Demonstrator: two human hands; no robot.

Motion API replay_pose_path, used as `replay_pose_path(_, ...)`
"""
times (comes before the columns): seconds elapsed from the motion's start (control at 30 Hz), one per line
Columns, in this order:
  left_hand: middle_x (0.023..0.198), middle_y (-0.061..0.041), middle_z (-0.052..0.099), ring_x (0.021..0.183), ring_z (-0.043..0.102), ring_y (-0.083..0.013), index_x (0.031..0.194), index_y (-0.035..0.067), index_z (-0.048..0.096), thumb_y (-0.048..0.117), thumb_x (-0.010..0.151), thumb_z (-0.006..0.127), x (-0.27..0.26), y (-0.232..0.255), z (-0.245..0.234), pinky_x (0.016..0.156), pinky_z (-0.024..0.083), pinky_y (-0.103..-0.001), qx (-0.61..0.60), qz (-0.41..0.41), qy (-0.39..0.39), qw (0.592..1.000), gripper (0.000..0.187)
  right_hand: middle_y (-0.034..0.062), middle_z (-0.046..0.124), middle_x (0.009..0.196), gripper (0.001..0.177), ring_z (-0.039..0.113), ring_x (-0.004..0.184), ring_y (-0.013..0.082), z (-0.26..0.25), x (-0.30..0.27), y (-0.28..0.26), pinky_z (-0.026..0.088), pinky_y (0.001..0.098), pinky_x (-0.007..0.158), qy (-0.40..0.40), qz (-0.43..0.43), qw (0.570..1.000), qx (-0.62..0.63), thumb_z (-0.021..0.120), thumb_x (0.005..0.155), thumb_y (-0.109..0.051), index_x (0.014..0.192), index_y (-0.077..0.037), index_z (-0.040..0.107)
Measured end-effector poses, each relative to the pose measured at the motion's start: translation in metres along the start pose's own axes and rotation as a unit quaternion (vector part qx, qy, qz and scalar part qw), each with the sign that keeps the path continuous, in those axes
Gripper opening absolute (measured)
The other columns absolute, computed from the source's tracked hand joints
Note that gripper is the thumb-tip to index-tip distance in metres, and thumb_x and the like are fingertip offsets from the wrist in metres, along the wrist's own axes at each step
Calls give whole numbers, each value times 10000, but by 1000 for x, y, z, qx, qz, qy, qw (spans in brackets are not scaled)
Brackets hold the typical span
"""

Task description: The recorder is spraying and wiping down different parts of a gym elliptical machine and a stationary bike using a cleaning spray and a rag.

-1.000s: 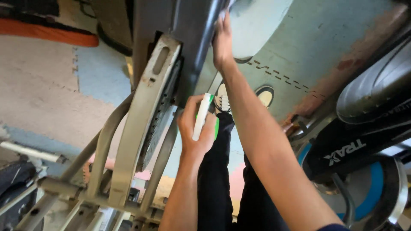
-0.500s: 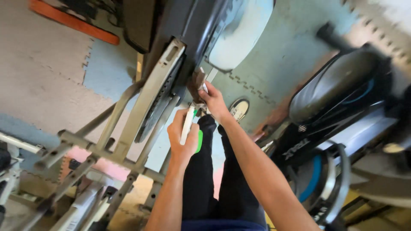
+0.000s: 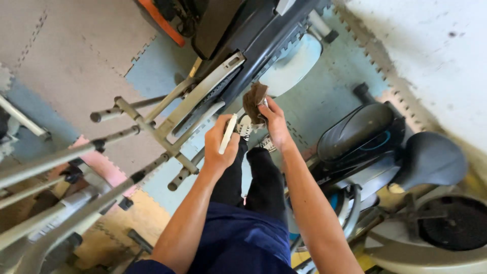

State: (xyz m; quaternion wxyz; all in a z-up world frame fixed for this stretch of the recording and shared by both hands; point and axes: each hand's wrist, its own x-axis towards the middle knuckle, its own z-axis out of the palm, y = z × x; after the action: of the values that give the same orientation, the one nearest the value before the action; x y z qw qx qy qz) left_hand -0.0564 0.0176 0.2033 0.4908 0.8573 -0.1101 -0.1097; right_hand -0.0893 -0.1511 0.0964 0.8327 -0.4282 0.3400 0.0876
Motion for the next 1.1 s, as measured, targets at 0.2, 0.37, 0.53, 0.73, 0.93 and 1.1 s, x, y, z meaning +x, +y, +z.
replay_pose_path(0.2,798,-162,663,681,679,-309,1174,49,616,63,841,607,-20,44,-44,664,538,-384,-34,-25,-31,999,333,42,678,1253,544,626,1012,138,28,-47,-51,494,275,820,-100,-24,994,42,467,1004,-109,1541,-28,486)
replay_pose_path(0.37,807,-170,676,701,675,-350,1151,42,615,60,828,642,-37,75,-70,655,524,-402,7,12,-25,1000,325,81,690,1233,519,670,1015,155,30,-70,-66,545,288,851,-107,-36,993,-31,479,1010,-111,1518,-6,491)
replay_pose_path(0.53,781,-176,670,686,673,-361,1155,39,619,54,822,626,-47,100,-84,643,518,-413,7,-6,-3,1000,334,86,691,1214,511,667,1000,164,28,-91,-92,553,308,817,-89,-40,994,-58,500,999,-106,1498,4,511)
replay_pose_path(0.73,809,-207,648,721,650,-392,1218,36,618,57,852,599,-40,116,-94,669,513,-437,-6,5,44,999,367,64,688,1222,505,656,1016,147,44,-97,-130,540,304,835,-115,-46,986,-110,502,1009,-121,1503,-19,514)
replay_pose_path(0.93,818,-195,650,719,663,-369,1243,54,608,72,865,582,-20,122,-100,667,520,-423,-9,3,112,994,379,44,678,1296,484,622,1148,129,70,-79,-171,490,278,1002,-178,-106,960,-187,529,1030,-127,1501,-15,525)
replay_pose_path(1.1,813,-157,673,722,688,-330,1255,88,597,96,901,595,0,125,-116,666,529,-397,-23,-18,151,988,354,39,673,1309,458,607,1171,125,113,-65,-214,470,274,1023,-215,-115,936,-253,531,1055,-163,1489,-20,537)
